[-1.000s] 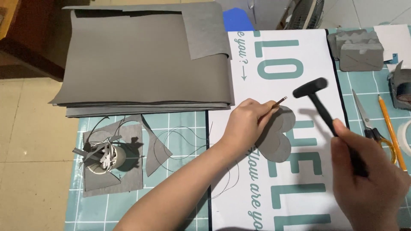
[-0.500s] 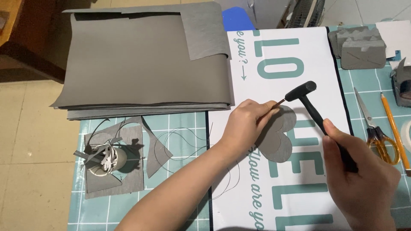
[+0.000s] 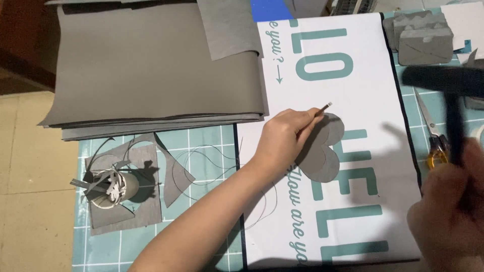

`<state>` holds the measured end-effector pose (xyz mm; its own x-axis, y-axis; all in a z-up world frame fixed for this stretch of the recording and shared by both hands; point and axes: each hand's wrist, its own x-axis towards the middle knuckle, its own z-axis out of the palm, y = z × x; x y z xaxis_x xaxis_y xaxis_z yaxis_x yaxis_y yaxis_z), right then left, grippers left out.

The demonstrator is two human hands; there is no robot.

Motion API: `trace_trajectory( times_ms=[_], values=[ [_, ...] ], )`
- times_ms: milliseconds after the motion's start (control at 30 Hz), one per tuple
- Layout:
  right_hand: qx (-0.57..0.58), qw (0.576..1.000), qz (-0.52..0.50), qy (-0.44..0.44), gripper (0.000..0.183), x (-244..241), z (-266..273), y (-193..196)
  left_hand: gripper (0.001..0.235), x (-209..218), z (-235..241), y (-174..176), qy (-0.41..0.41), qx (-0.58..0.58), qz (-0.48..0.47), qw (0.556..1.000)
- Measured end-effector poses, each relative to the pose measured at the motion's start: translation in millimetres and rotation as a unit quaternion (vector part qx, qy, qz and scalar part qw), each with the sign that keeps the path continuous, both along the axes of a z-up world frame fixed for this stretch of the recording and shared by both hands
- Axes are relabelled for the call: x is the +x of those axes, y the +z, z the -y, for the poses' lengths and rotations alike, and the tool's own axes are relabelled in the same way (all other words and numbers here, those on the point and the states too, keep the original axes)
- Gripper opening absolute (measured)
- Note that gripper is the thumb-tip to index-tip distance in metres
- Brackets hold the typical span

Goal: The person repeatedly uses a hammer and a fork-like tool to emboss a textured pattern onto a gray heart-shaped piece of material. They periodically flip the piece to work on different areas.

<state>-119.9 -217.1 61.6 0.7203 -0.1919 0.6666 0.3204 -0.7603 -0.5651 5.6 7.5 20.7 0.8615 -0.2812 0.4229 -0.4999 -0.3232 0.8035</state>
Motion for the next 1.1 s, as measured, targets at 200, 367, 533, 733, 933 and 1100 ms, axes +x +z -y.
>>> trace_trajectory(
  times_ms=[200,367,533,733,933,1100],
  values=[
    [-0.107,0.965,-0.238,-0.007,0.028,11.1,-31.0,60.1,0.015,3.6,0.6,-3.5,0.005,0.016,0.022,1.0],
    [-0.158,0.952,-0.254,0.065,0.027,26.0,-43.1,62.5,0.02,4.2,-0.9,-2.5,-0.011,0.022,-0.016,1.0],
    [-0.049,0.994,-0.102,-0.013,0.022,3.2,-19.3,27.6,0.018,5.2,-3.1,4.0,-0.002,0.005,0.014,1.0],
    [-0.151,0.985,-0.076,-0.028,0.027,0.7,-12.7,27.8,0.017,2.8,-0.8,0.9,-0.001,0.01,-0.002,1.0],
    [-0.14,0.977,-0.151,-0.058,0.02,5.8,-23.8,36.4,0.017,1.6,-2.4,3.1,-0.006,0.001,0.0,1.0],
    [0.104,0.994,-0.028,-0.019,0.033,2.6,-9.5,7.9,0.018,2.0,-1.1,-2.5,0.001,0.014,0.01,1.0]
  ],
)
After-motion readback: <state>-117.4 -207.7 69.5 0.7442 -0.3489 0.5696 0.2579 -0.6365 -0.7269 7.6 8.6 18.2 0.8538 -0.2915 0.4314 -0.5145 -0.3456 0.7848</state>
